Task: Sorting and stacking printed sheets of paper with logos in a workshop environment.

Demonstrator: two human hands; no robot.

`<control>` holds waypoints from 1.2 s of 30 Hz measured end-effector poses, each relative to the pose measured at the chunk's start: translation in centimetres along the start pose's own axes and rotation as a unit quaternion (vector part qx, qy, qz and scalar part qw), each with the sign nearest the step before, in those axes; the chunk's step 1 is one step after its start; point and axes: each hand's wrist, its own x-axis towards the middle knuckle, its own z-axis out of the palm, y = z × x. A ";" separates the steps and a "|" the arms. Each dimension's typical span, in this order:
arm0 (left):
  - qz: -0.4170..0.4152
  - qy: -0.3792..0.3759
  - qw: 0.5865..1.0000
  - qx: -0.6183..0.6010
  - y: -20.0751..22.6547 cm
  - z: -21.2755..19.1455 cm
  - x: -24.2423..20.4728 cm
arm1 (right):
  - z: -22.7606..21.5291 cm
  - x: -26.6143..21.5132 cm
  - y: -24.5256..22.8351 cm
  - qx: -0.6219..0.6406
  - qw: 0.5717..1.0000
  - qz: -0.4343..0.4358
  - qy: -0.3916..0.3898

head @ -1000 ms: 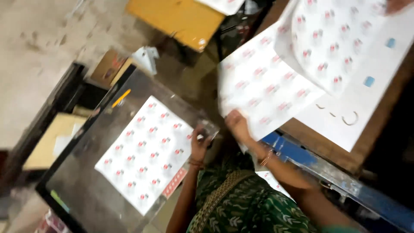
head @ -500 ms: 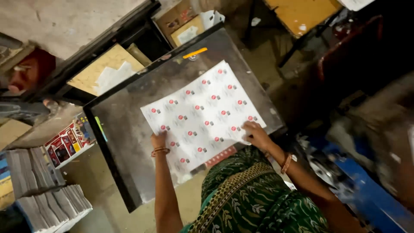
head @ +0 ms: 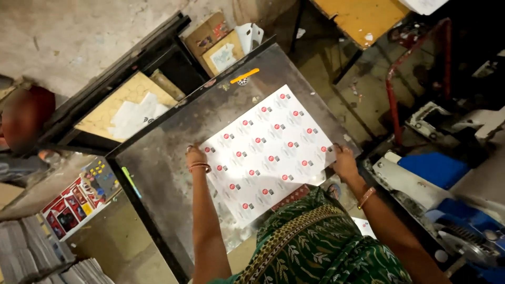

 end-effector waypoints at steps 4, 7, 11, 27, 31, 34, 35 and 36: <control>0.046 0.047 0.998 0.025 0.2 -1.1 -0.9 | -0.8 -0.4 0.2 0.041 0.999 -0.010 0.001; 0.073 0.143 0.987 0.001 2.2 -1.7 -4.9 | -2.8 -1.6 -0.4 0.088 0.996 -0.027 0.016; 0.098 0.274 0.957 0.011 11.0 0.1 -13.0 | -0.8 -4.3 3.6 0.157 0.981 -0.057 0.095; 0.291 0.100 0.947 -0.091 41.6 6.0 -26.1 | -37.5 -19.0 29.9 0.371 0.713 0.087 0.588; 0.315 0.102 0.934 -0.135 43.9 6.6 -28.6 | -29.2 -16.7 56.4 -0.067 0.656 0.350 0.665; 0.316 0.073 0.930 -0.171 44.4 6.6 -30.5 | -22.1 -9.5 68.7 0.264 0.443 0.389 0.764; 0.321 0.044 0.921 -0.215 44.5 6.4 -31.1 | -20.6 -7.5 70.7 0.607 0.235 0.226 0.724; 0.314 0.050 0.924 -0.213 44.1 6.8 -31.1 | -20.1 -5.3 66.2 0.613 0.240 0.227 0.717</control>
